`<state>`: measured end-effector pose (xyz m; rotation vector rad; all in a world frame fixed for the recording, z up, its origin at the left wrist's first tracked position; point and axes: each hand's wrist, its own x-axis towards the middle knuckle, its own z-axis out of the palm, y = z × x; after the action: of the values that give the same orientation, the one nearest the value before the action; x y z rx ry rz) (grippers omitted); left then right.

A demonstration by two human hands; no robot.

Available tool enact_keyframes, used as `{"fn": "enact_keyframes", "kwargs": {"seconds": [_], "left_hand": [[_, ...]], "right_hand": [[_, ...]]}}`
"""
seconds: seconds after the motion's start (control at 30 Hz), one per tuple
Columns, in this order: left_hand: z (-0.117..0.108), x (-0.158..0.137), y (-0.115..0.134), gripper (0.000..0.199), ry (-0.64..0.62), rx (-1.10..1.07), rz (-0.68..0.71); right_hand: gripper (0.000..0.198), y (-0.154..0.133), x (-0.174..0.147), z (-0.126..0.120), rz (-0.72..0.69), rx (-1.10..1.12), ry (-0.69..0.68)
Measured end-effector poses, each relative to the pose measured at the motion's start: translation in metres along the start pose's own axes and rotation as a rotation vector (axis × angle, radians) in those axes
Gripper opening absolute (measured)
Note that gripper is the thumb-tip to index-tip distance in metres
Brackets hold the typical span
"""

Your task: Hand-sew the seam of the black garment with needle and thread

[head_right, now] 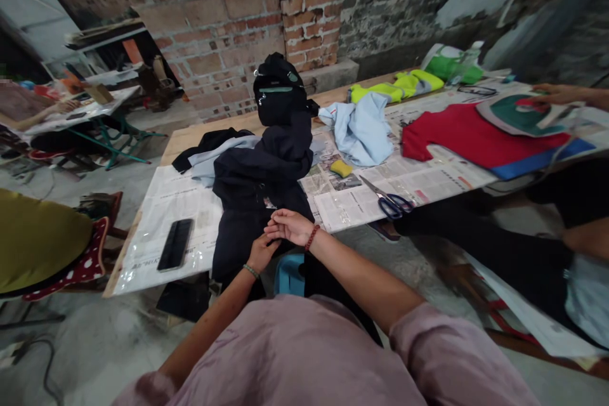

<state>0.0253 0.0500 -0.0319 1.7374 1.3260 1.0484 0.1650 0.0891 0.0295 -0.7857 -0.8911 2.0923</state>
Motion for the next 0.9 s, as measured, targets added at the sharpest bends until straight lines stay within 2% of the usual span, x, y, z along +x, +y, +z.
{"fn": "enact_keyframes", "kwargs": {"seconds": [0.07, 0.13, 0.23, 0.3, 0.37, 0.43, 0.7, 0.9], "left_hand": [[-0.001, 0.000, 0.001, 0.013, 0.004, 0.001, -0.011], [-0.001, 0.000, 0.001, 0.012, 0.001, 0.023, -0.014], [-0.002, 0.000, 0.001, 0.012, -0.012, 0.049, 0.002], [-0.002, -0.001, 0.001, 0.013, -0.012, 0.049, 0.011], [-0.002, -0.001, 0.001, 0.012, -0.004, 0.044, 0.014], [-0.002, -0.001, 0.001, 0.012, 0.002, 0.040, 0.014], [-0.002, -0.001, 0.002, 0.012, -0.004, 0.031, -0.015], [-0.003, -0.001, 0.002, 0.013, -0.011, 0.023, -0.013]], "right_hand": [[0.002, -0.003, 0.001, 0.003, -0.132, -0.234, -0.022], [0.005, -0.007, 0.001, 0.000, -0.314, -0.613, -0.025], [0.015, -0.018, -0.001, -0.012, -0.564, -1.171, -0.093], [0.020, -0.028, -0.003, -0.023, -0.673, -1.399, -0.166], [0.023, -0.039, -0.004, -0.033, -0.749, -1.551, -0.207], [0.025, -0.051, -0.005, -0.042, -0.796, -1.680, -0.191], [0.029, -0.100, -0.011, -0.078, -0.871, -2.034, -0.035], [0.027, -0.138, -0.015, -0.093, -0.942, -2.242, 0.117]]}}
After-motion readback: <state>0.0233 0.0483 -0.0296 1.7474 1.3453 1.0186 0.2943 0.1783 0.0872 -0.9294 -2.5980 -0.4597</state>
